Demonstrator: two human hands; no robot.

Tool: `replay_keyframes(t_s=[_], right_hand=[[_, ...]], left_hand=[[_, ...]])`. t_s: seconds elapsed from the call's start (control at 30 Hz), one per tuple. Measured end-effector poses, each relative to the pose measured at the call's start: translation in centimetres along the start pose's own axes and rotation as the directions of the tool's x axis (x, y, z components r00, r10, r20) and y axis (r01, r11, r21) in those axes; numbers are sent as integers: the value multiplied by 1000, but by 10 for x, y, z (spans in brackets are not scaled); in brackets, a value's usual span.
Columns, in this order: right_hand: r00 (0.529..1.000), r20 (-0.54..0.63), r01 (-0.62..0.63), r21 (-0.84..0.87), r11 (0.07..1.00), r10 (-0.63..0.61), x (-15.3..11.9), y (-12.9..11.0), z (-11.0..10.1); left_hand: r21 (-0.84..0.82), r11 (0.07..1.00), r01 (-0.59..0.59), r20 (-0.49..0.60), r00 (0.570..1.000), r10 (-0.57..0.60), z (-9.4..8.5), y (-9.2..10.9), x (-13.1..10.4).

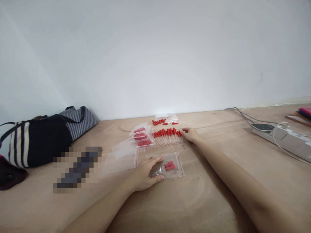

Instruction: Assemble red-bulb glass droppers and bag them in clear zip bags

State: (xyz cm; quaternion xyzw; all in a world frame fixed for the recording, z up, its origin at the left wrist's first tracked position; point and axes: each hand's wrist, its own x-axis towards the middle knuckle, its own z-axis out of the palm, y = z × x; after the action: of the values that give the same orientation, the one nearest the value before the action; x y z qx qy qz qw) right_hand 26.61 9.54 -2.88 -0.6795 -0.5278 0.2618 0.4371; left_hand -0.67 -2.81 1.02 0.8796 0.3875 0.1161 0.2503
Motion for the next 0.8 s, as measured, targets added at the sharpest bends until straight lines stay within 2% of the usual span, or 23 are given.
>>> replay_keyframes(t_s=[0.17,0.33,0.43,0.53,0.67,0.8], right_hand=[[999,22,-41,49,998,40,10,-1,11],[995,40,-94,266,959,86,0,5,-5],[996,50,-94,424,901,80,-22,10,-23],[996,40,-89,524,847,80,-55,14,-36],[996,51,-89,661,745,74,-96,10,-36],[995,88,-98,713,694,51,-114,1,-29]], left_hand=[[-1,1000,3,21,1000,-3,2,-6,0],[-3,1000,8,20,1000,-8,1,-3,0],[-11,1000,28,12,1000,-28,0,1,0],[-5,999,36,-1,999,-37,0,3,0],[4,999,44,6,999,-44,0,3,0],[5,999,32,3,999,-32,0,1,1]])
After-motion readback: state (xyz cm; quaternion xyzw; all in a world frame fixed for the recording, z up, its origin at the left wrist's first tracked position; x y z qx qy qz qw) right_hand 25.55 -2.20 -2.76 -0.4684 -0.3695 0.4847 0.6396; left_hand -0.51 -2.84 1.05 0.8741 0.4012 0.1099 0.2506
